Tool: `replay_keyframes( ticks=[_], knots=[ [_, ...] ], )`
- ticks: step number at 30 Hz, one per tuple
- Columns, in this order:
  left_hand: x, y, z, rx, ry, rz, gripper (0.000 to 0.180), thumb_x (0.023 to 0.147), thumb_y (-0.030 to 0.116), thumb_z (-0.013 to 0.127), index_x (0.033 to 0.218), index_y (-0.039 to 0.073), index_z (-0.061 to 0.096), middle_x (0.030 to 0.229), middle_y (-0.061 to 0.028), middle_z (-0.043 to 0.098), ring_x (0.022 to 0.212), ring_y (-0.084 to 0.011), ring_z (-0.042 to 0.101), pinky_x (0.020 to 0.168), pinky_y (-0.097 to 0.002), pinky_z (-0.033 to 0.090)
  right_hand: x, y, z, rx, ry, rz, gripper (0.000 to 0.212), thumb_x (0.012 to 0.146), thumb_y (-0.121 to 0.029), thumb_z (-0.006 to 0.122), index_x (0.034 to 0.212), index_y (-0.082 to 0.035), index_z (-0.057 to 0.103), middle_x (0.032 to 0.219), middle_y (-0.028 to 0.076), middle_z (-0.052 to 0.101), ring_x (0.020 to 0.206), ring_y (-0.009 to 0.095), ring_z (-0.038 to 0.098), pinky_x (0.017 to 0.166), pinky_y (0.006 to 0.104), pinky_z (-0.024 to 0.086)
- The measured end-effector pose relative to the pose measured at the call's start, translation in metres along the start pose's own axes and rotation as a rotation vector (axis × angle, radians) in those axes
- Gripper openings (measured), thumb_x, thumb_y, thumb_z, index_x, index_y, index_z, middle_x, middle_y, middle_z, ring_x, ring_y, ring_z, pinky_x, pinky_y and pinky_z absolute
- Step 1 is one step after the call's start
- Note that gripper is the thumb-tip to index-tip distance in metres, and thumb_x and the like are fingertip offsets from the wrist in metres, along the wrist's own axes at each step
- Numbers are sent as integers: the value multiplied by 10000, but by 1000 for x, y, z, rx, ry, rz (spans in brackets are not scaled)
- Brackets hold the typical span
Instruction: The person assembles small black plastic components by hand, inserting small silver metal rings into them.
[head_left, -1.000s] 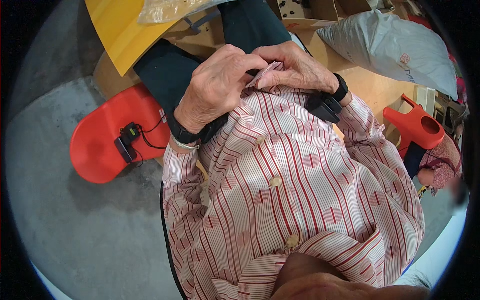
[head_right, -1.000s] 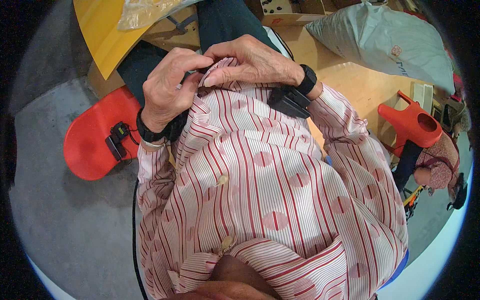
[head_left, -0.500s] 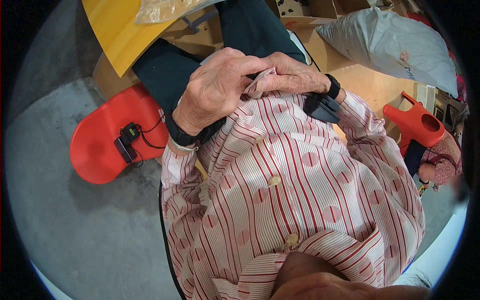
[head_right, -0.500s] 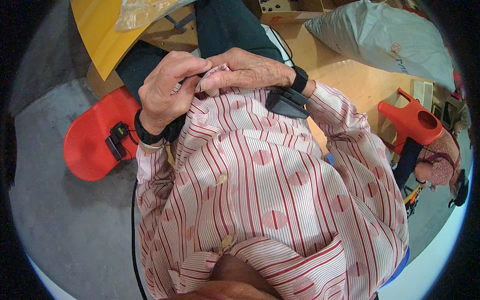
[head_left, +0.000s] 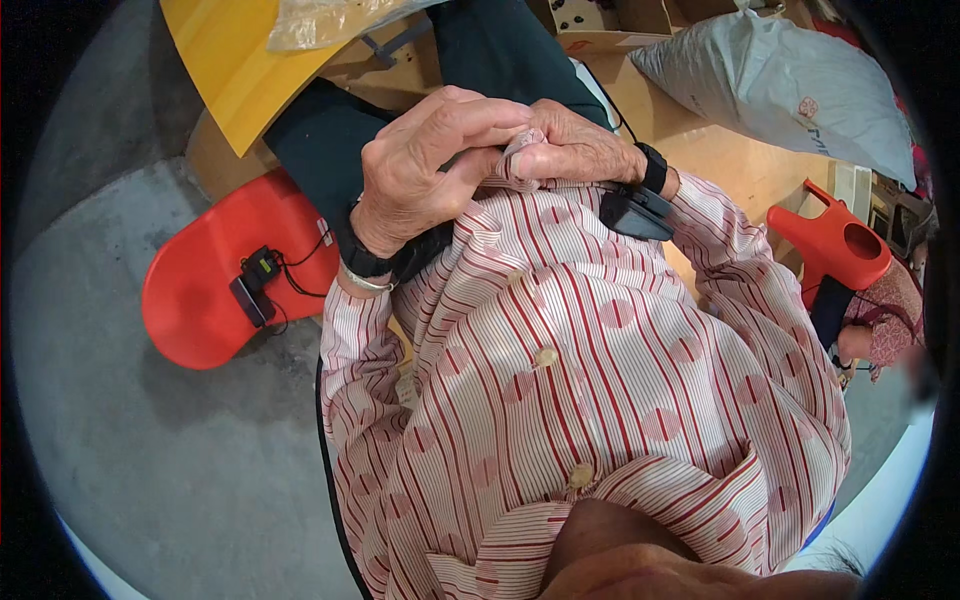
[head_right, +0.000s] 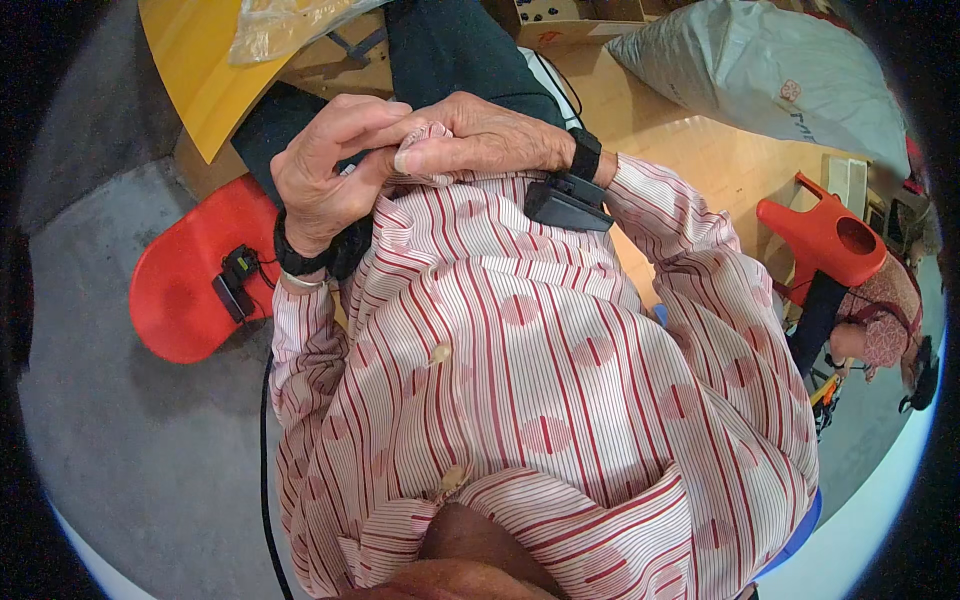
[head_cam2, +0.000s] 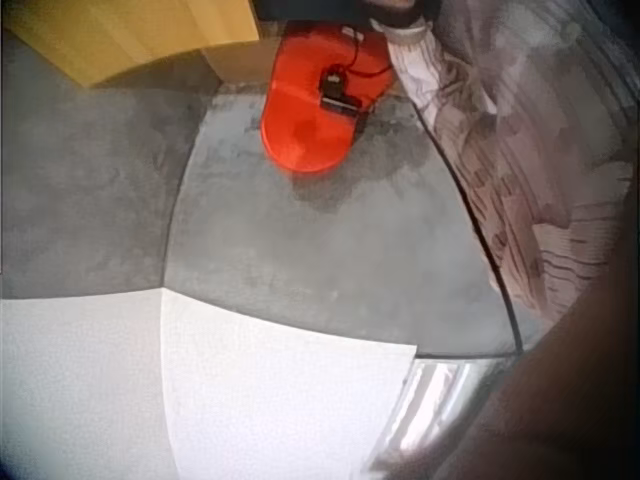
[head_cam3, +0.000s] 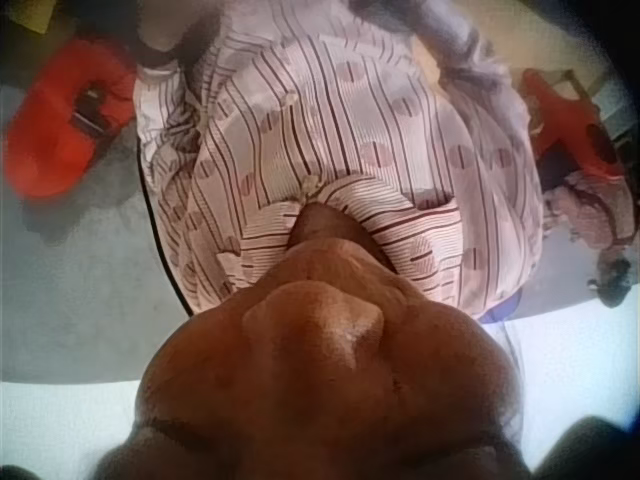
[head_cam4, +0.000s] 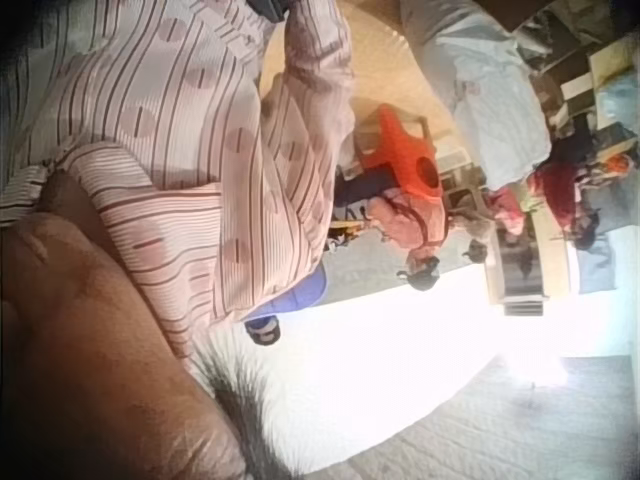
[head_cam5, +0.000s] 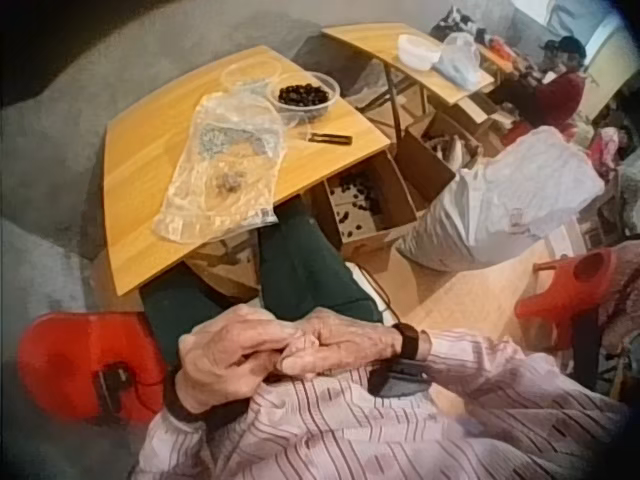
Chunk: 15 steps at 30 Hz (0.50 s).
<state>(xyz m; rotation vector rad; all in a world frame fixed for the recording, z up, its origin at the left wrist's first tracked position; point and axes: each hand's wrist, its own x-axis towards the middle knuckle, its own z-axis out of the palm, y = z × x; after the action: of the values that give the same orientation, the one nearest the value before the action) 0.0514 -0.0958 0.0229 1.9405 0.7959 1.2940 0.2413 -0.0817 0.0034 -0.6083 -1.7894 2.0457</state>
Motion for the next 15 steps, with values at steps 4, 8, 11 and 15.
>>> replay_keyframes(
  ticks=[4,8,11,15],
  knots=[
    [-1,-3,-1,38,0,48,377,611,-100,645,960,45,644,848,-53,659,743,-188,635,651,-257,526,2,-1,1,30,24,53,422,890,-393,558,1157,-71,608,808,13,594,731,70,495,640,232,409],
    [0,2,-5,68,-93,29,369,637,-136,612,986,-16,611,891,-141,656,823,-237,647,715,-289,518,4,11,6,-51,147,-52,348,863,-370,611,993,-52,666,724,-11,585,666,44,494,563,224,391],
    [-1,5,-5,106,-105,22,404,611,-162,570,986,-20,613,900,-143,653,824,-239,647,713,-290,518,5,12,4,-143,213,-92,327,848,-355,634,945,-46,678,689,-10,581,634,39,494,536,225,389],
    [0,1,-4,114,-81,52,432,592,-173,557,991,-20,616,911,-146,649,809,-236,647,691,-280,517,9,11,8,-148,304,-171,303,843,-333,641,955,-54,683,657,-3,576,604,44,497,520,223,389]
  ],
)
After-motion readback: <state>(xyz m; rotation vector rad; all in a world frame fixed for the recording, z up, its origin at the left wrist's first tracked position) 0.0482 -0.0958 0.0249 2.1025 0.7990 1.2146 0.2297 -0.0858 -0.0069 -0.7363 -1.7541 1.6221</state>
